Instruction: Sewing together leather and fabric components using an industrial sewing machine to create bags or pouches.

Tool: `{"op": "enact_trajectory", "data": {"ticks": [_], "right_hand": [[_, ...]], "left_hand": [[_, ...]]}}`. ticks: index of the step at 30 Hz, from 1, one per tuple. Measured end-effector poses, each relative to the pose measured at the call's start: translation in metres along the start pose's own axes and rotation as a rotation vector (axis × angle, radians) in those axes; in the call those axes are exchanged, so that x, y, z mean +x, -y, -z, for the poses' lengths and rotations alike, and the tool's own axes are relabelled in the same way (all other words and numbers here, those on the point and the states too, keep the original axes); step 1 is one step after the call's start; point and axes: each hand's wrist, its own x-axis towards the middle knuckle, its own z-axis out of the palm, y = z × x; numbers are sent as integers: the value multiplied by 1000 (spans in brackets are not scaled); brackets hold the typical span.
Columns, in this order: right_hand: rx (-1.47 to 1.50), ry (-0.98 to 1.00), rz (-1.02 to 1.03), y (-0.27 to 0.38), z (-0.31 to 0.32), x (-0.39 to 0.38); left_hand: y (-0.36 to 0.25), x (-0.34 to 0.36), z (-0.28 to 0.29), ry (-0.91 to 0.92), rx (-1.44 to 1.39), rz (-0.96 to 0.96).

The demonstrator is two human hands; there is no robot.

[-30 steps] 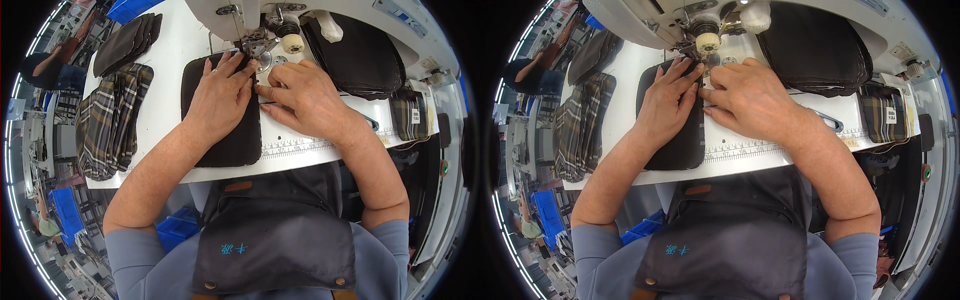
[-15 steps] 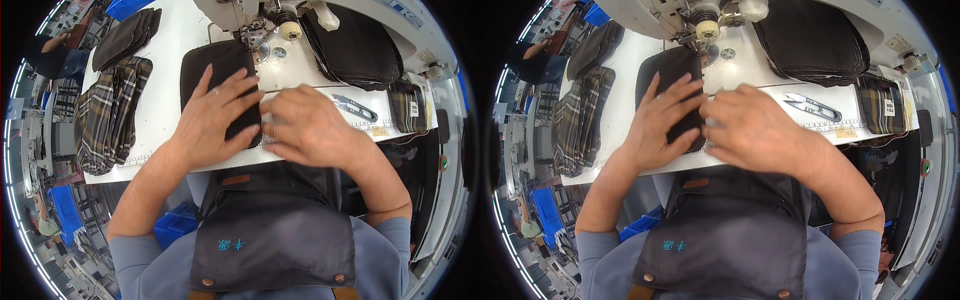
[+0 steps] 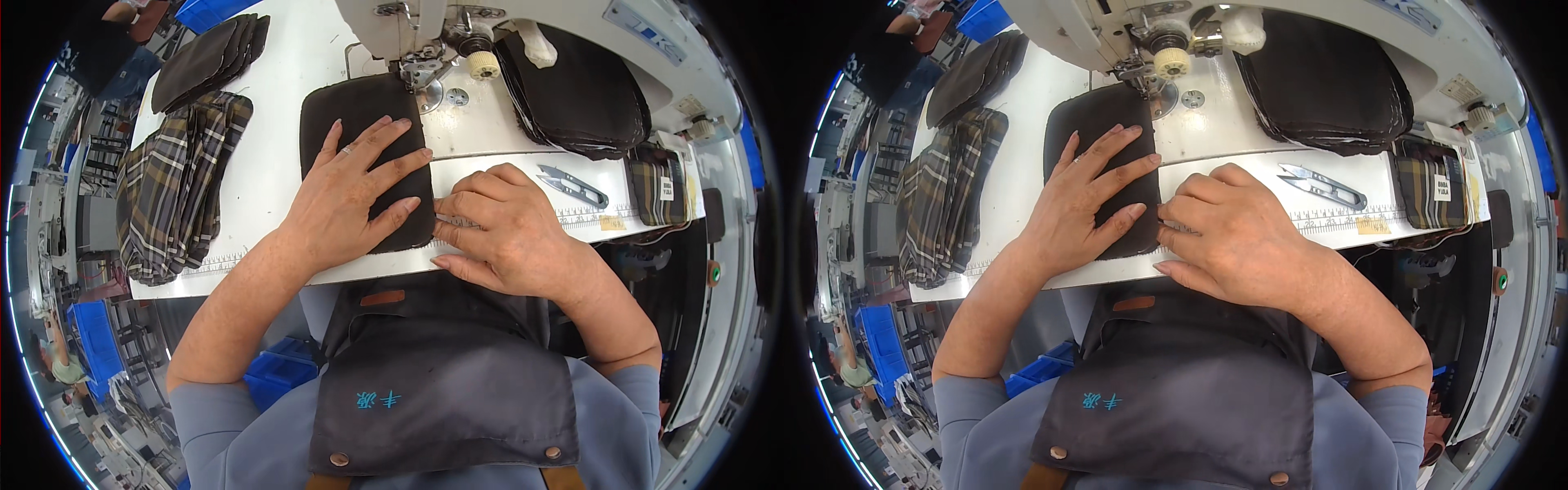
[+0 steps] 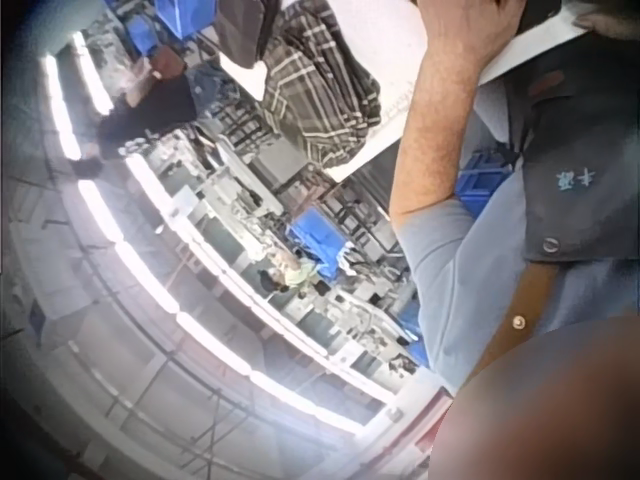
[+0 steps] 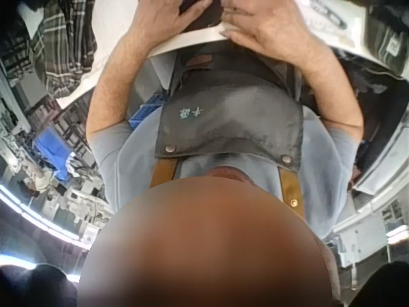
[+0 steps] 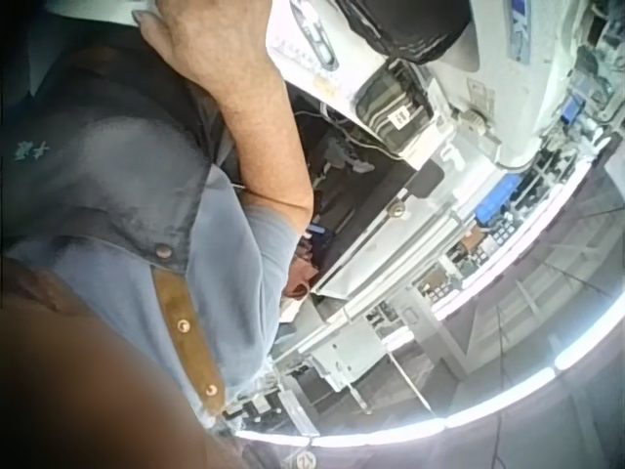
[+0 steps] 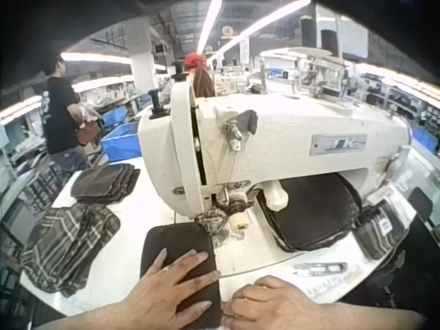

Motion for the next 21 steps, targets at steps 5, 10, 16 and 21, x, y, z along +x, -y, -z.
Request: {"op": "enact_trajectory", "data": {"ticks": [5,10,16,21], "right_hand": [[-13,11,-5,-6,2,6],[-30,-12,-5,-22,0,16],[-76,-13,13,-40,-2,27],[-94,-100,1,-43,-10,27]], "left_hand": [[5,5,-2,-22,5,22],[20,20,-4,-55,11,25],[41,36,-4,-91,31,9],[49,41,-1,-85,26,-30]]}}
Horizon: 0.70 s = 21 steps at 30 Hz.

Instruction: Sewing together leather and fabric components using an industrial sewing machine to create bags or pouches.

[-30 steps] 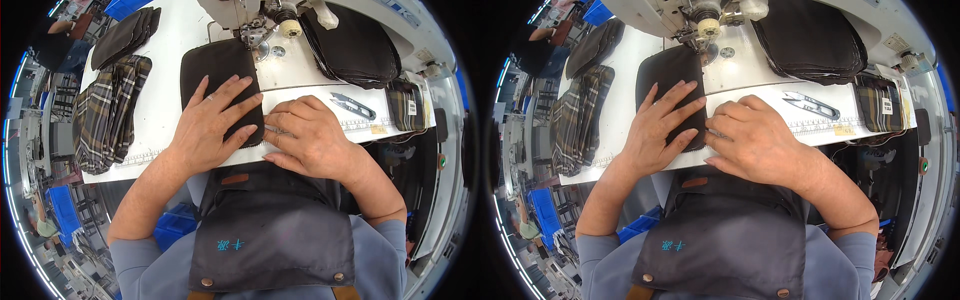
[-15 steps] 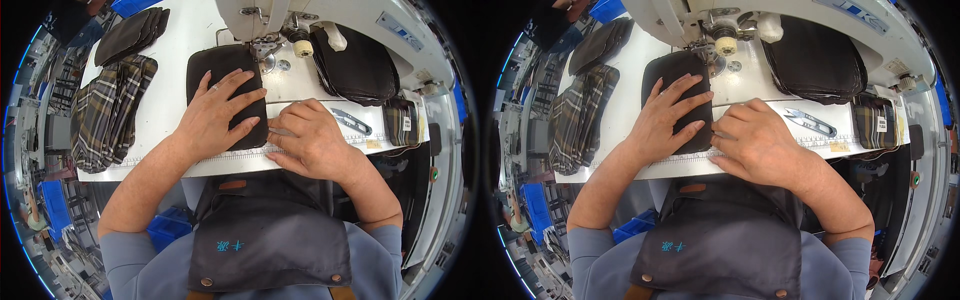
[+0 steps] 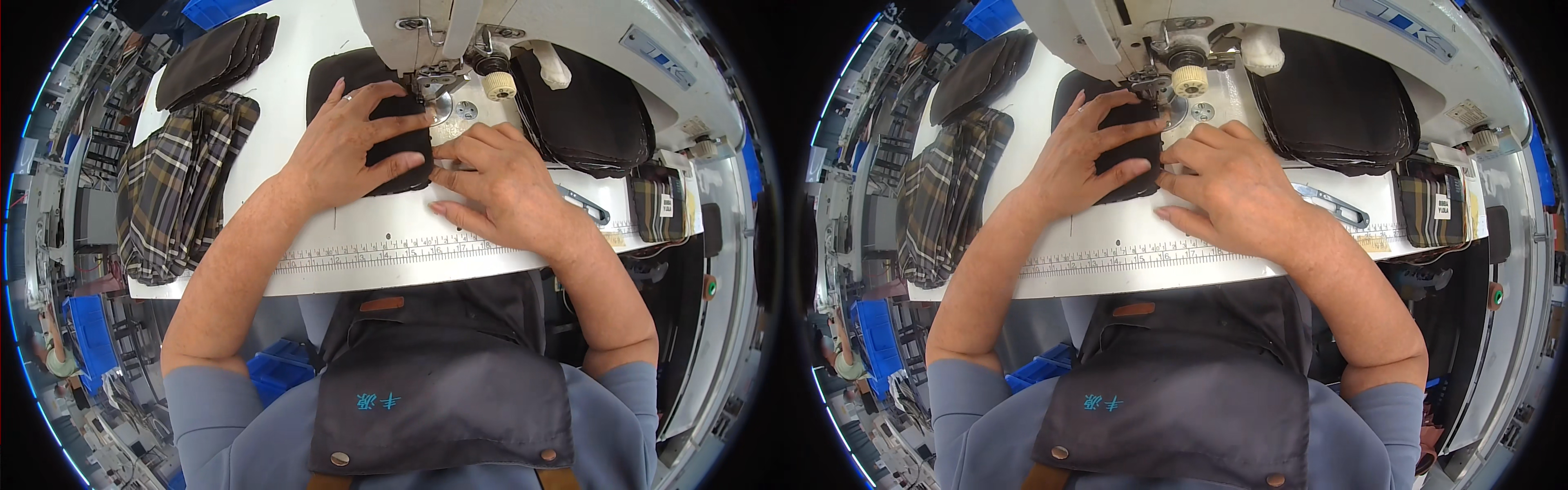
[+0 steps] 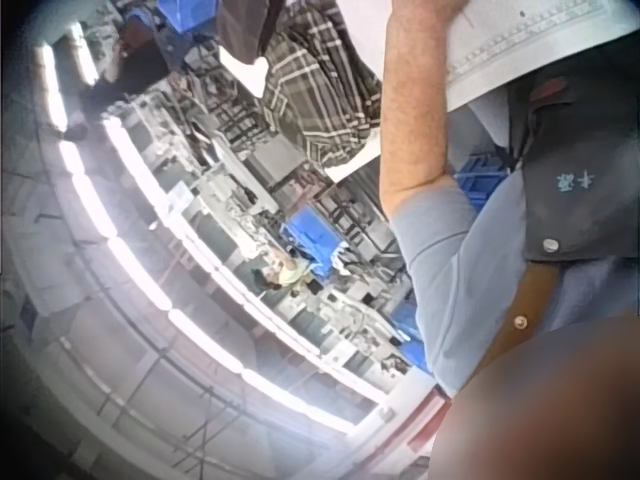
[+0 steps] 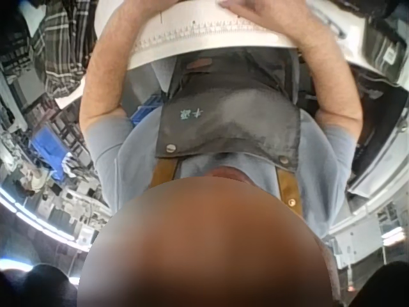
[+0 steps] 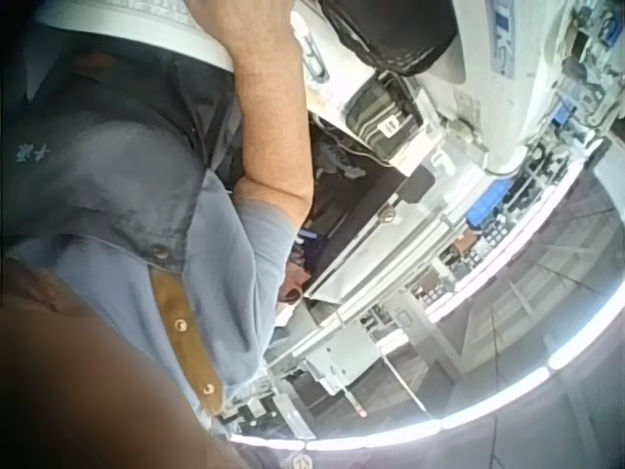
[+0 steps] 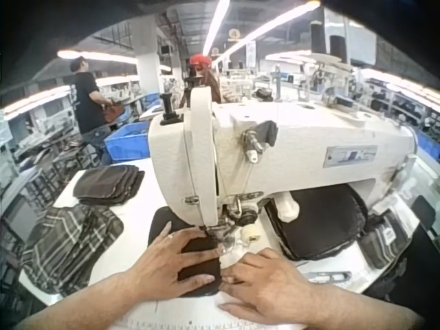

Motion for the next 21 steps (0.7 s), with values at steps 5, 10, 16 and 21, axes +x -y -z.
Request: {"op": "enact_trajectory", "data": {"ticks": [5,10,16,21], "right_hand": [[24,36,-14,2,1,-5],[24,7,37,-1,-4,-6],[5,8,23,0,-3,-5],[13,5,20,0,-3,-6]], "left_hand": [[-9,-9,11,-17,-37,-185],[-18,-19,-1,-90,-251,-163],[-25,-18,1,-100,-282,-100],[-29,-15,-1,-124,-212,-106]]}}
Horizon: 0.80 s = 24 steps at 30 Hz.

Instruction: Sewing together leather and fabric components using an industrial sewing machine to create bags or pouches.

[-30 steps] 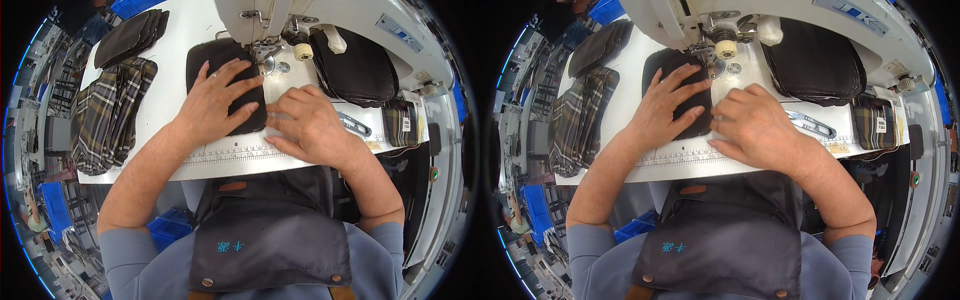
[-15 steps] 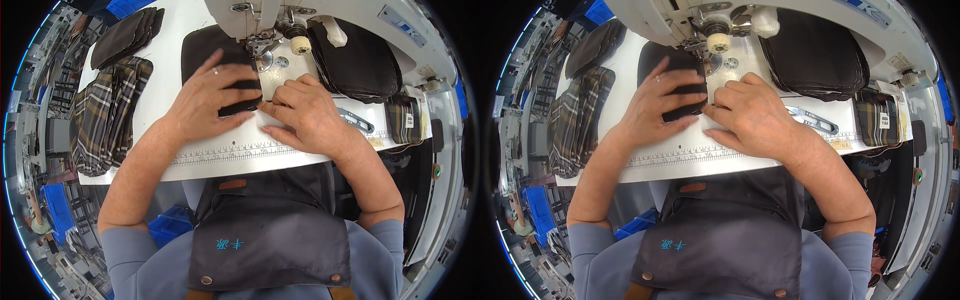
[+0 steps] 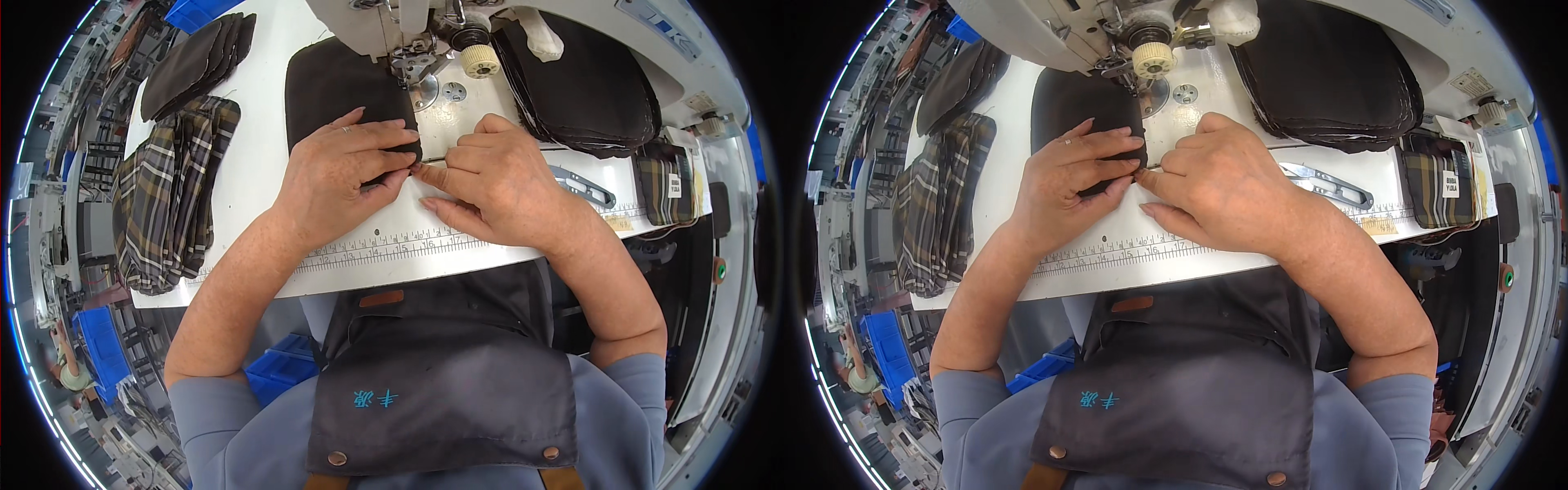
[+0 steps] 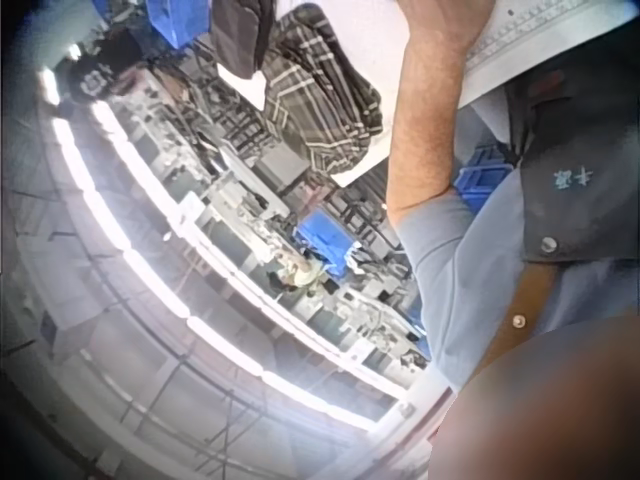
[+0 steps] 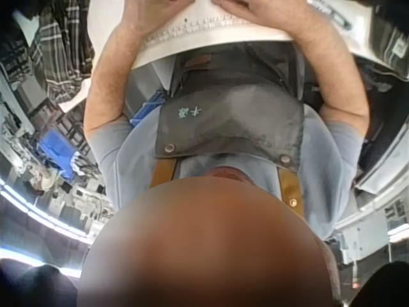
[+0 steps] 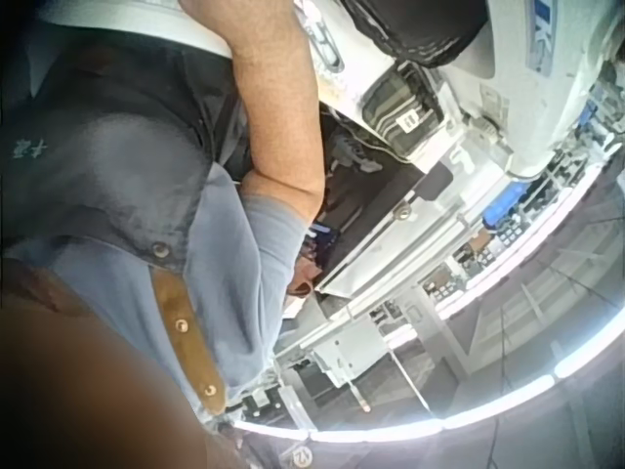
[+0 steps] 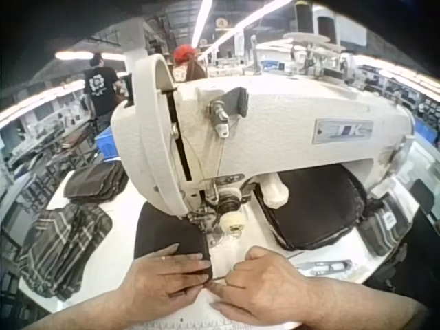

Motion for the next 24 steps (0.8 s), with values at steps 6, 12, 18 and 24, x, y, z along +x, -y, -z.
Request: {"op": "enact_trajectory", "data": {"ticks": [6,12,18,24], "right_hand": [[27,23,-14,-1,-1,-2],[32,18,-9,-1,-1,-2],[39,26,-4,-2,-1,-2],[58,0,4,-4,-2,-2]], "left_hand": [[0,2,0,1,60,-65],[0,2,1,7,128,-119],[1,-1,-2,5,77,-96],[1,-2,1,35,56,-83]]}}
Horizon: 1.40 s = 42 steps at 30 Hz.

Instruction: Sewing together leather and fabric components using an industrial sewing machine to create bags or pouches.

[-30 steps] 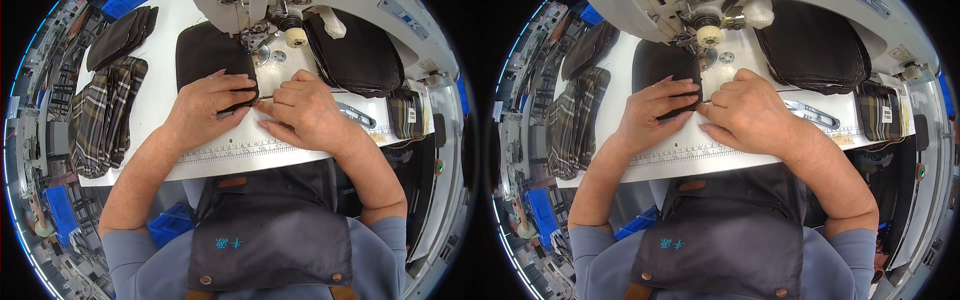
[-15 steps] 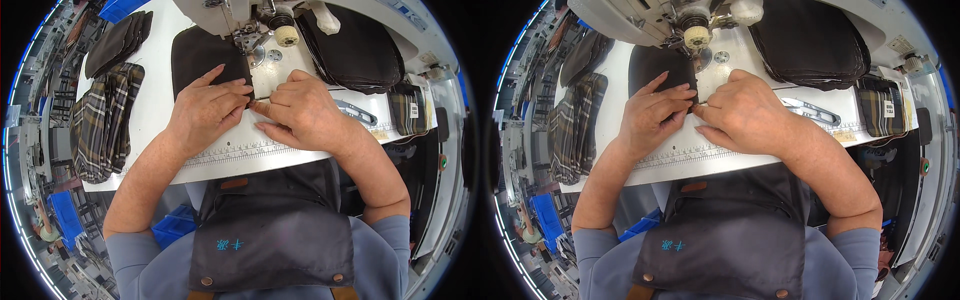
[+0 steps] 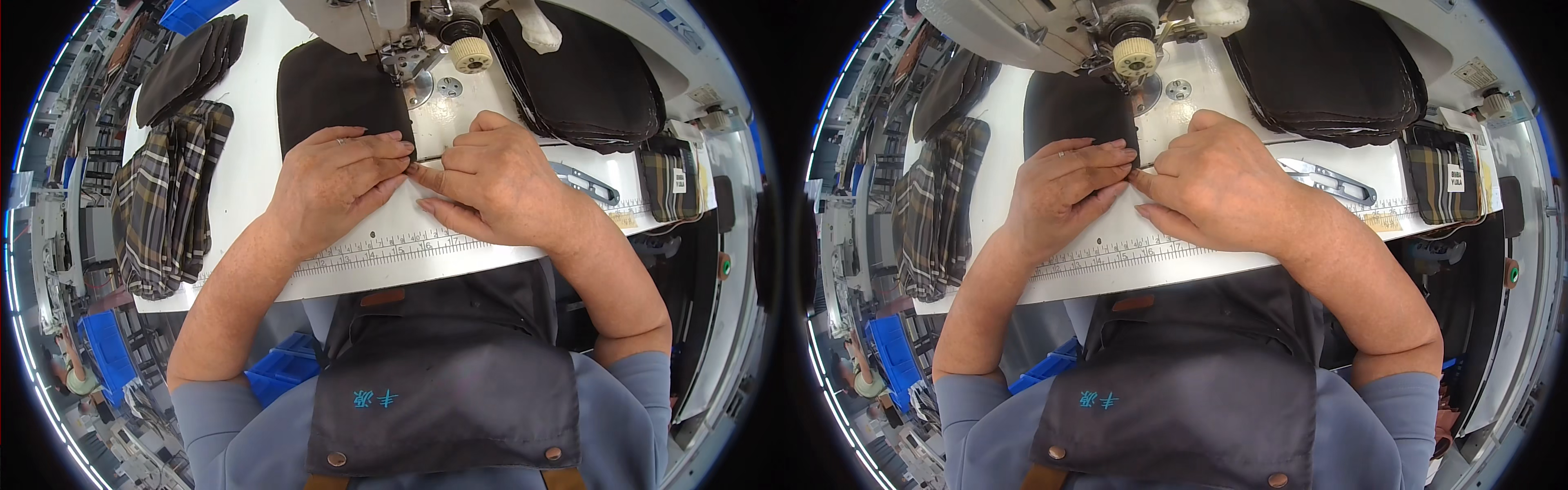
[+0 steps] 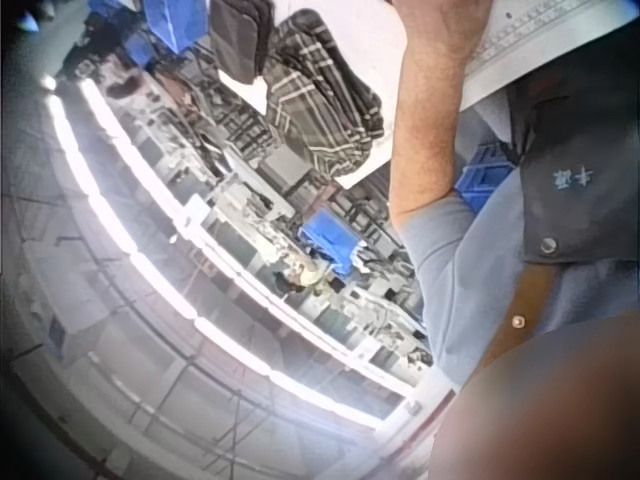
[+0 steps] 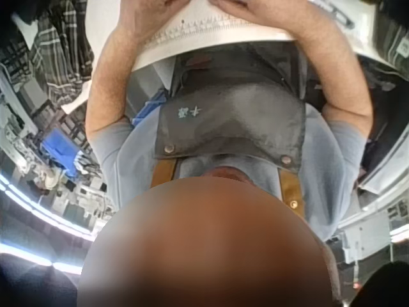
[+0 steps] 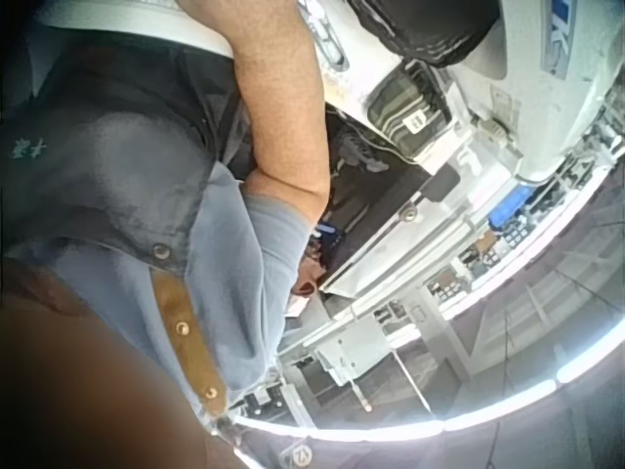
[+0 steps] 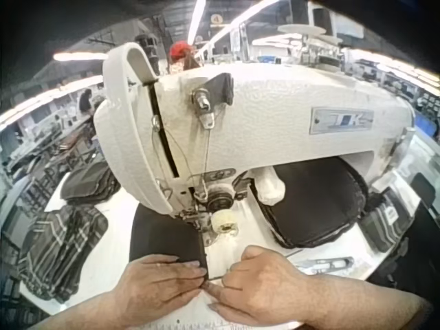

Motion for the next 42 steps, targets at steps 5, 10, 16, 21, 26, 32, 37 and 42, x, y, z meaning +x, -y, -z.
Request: {"op": "enact_trajectory", "data": {"ticks": [5,10,16,21,26,32,37,42], "right_hand": [[-14,-33,-30,-1,5,3],[28,-147,-135,-4,-6,6],[70,-109,-112,-8,-10,14],[-77,-3,-99,-10,-6,24],[6,-176,4,-15,-15,26],[-92,-116,60,-14,-13,22],[-95,-119,80,-11,-10,16],[23,-105,-61,-10,-4,19]], "left_hand": [[-2,4,8,50,-46,26],[-3,6,2,-41,-17,-1],[-3,2,-3,-180,-239,219],[-5,2,4,-145,-247,276],[0,-2,6,-180,-137,206],[12,-7,12,66,7,-13],[8,-4,21,173,6,-41],[18,-4,18,157,35,-83]]}}
